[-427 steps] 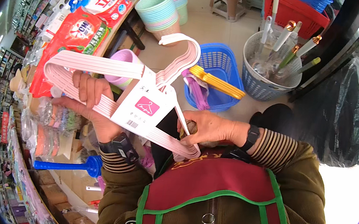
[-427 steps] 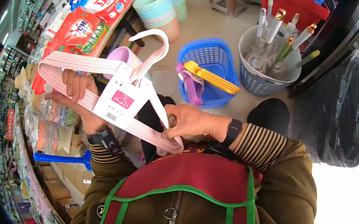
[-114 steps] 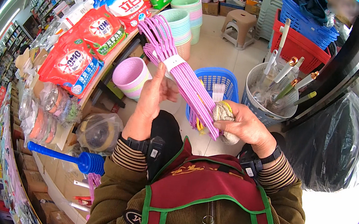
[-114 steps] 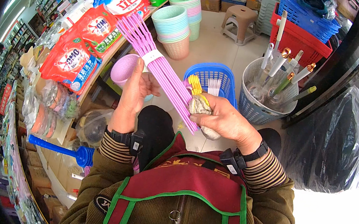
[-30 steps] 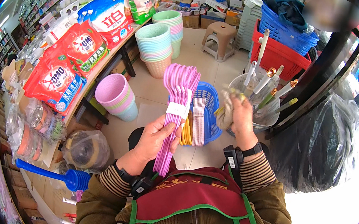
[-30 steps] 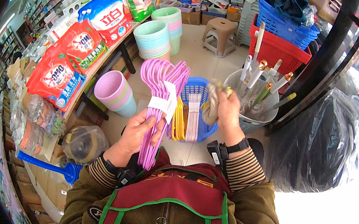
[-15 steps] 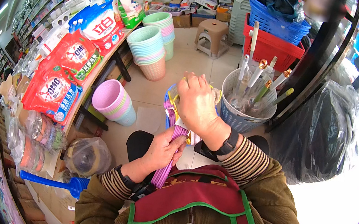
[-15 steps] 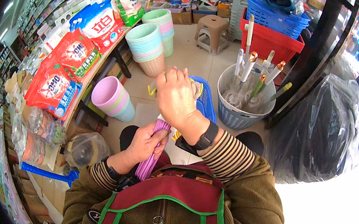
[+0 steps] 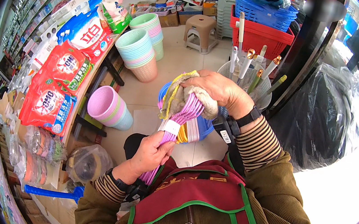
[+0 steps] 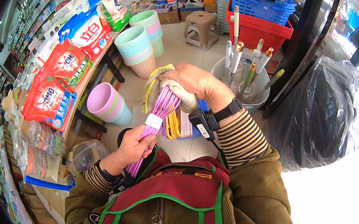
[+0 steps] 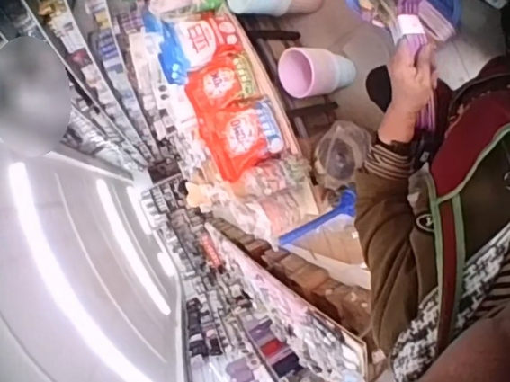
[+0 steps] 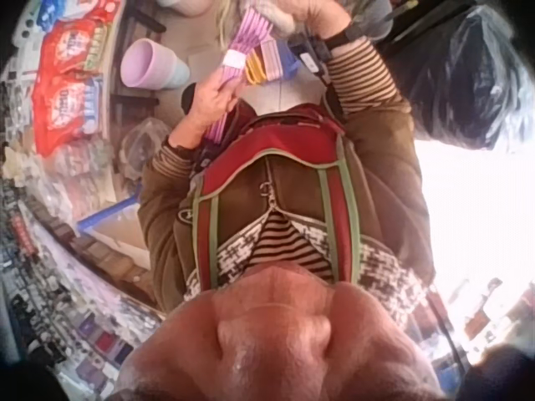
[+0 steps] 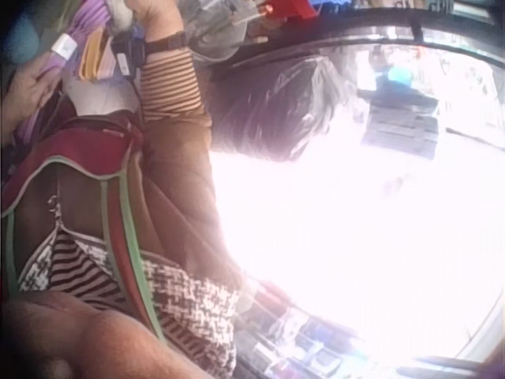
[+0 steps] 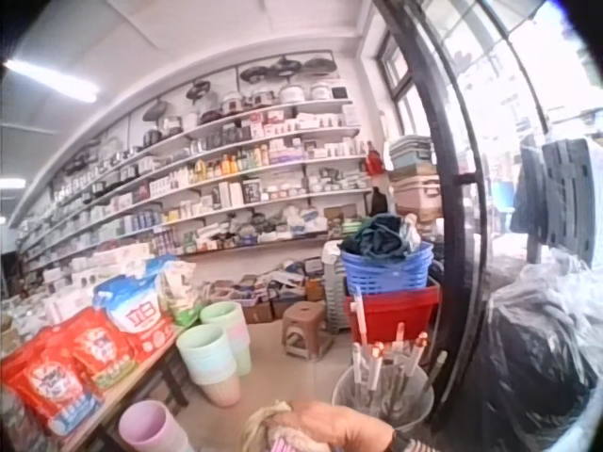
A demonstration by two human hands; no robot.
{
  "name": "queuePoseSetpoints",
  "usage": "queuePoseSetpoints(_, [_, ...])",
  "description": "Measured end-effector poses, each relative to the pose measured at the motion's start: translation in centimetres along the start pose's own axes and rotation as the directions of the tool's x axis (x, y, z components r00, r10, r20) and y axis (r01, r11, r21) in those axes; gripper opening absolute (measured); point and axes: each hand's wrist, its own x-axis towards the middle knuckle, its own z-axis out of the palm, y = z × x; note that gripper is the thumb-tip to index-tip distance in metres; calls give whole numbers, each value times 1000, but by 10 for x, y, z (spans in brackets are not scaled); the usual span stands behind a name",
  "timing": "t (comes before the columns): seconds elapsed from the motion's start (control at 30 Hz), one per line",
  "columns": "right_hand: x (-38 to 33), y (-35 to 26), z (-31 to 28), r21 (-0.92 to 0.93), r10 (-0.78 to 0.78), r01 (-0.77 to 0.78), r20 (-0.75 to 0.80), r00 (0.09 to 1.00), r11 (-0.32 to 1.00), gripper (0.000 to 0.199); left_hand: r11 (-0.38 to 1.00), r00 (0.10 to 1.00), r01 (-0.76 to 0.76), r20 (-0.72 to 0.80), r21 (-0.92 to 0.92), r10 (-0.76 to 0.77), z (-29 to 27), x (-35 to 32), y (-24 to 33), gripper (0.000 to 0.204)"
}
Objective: The person removes plastic hangers from their packaging using a small yellow tool, then wipes each hanger with a cloth and places them into a blue basket. The process is repeated for multiple hangers of different colors.
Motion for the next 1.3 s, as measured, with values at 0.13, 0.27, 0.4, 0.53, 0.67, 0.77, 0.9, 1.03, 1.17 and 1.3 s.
queuePoseSetpoints(0.13, [1,6,19,36,-125,135,-210,970,990,40,990,1000,13,29,-142,-9,-4,-3,-2,13])
queuePoseSetpoints(0.27, [6,11,42,1000,725,3,16,688,-25,30,915,999,-12,-50,-403,-9,-10,-4,5,18])
queuePoseSetpoints(0.4, [3,-3,45,992,947,109,-94,307,63,31,818,999,11,-34,-575,-37,-15,-3,16,23])
queuePoseSetpoints(0.53, [9,-45,52,971,809,-77,-145,570,228,31,794,996,61,-14,-605,-87,-11,3,16,24])
queuePoseSetpoints(0.67, [17,-74,54,965,770,-263,152,619,20,31,803,996,73,8,-591,-85,-6,3,9,24])
queuePoseSetpoints(0.77, [20,-80,52,958,708,-285,186,681,23,30,799,994,109,49,-591,-99,-5,0,4,23])
queuePoseSetpoints(0.9, [17,-79,52,979,650,-204,140,747,24,23,745,978,209,125,-633,-168,-5,-2,1,24])
queuePoseSetpoints(1.03, [17,-80,66,980,610,-94,-34,792,177,18,721,985,170,111,-672,-128,-3,-1,2,23])
queuePoseSetpoints(1.17, [24,-77,82,530,435,-115,-534,725,840,19,745,987,155,67,-649,-148,-3,2,3,23])
queuePoseSetpoints(1.3, [20,-68,87,104,133,-85,-653,746,991,23,732,988,142,52,-666,-144,-7,0,4,23])
